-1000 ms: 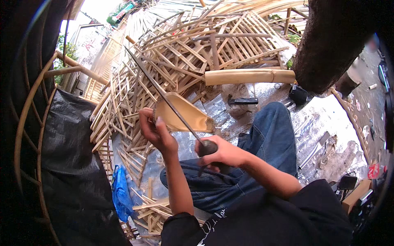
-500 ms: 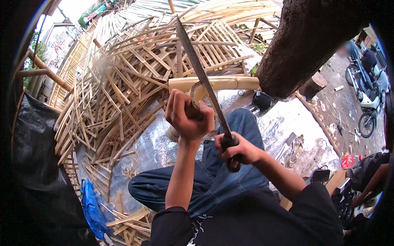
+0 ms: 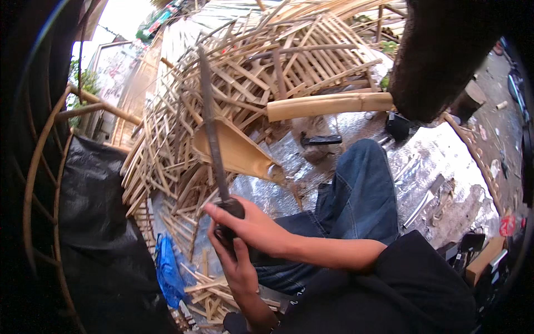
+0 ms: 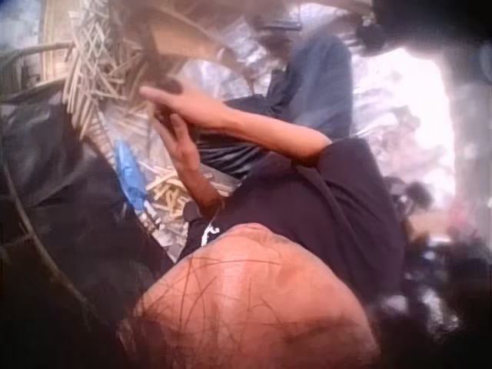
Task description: The person cuts, splits, and carves bamboo poles and strips using knives, a machete, and a hammer.
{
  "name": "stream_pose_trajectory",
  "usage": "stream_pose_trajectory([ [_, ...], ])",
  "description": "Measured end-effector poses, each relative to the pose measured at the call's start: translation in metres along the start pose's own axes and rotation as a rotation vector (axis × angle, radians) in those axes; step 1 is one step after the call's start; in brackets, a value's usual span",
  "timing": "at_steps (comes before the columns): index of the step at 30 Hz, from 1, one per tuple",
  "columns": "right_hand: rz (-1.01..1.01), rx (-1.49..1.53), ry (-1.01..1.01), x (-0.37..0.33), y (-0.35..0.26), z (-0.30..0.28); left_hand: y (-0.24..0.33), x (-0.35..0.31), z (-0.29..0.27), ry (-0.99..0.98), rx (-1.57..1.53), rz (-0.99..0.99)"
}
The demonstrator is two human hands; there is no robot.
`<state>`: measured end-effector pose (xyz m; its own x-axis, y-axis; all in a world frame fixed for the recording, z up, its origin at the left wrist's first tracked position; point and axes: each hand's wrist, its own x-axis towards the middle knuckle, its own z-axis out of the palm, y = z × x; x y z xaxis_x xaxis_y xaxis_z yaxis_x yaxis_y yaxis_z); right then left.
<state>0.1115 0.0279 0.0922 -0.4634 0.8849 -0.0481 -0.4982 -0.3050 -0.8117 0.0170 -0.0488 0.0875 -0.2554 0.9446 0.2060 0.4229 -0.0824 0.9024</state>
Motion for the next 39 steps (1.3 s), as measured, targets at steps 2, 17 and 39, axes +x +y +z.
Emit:
stream_pose_trajectory([
  [2, 0.149, 0.349, -0.219, 0.015, 0.012, 0.003, 0.001, 0.008, -0.01, 0.056, 0.049, -0.007],
  [17, -0.294, -1.626, 0.666, 0.047, 0.07, -0.287, -0.004, 0.06, -0.084, 0.331, 0.509, -0.276],
  [39, 0.048, -1.535, 0.544, 0.079, 0.061, -0.321, -0.031, 0.111, -0.173, 0.048, 0.6, -0.043],
])
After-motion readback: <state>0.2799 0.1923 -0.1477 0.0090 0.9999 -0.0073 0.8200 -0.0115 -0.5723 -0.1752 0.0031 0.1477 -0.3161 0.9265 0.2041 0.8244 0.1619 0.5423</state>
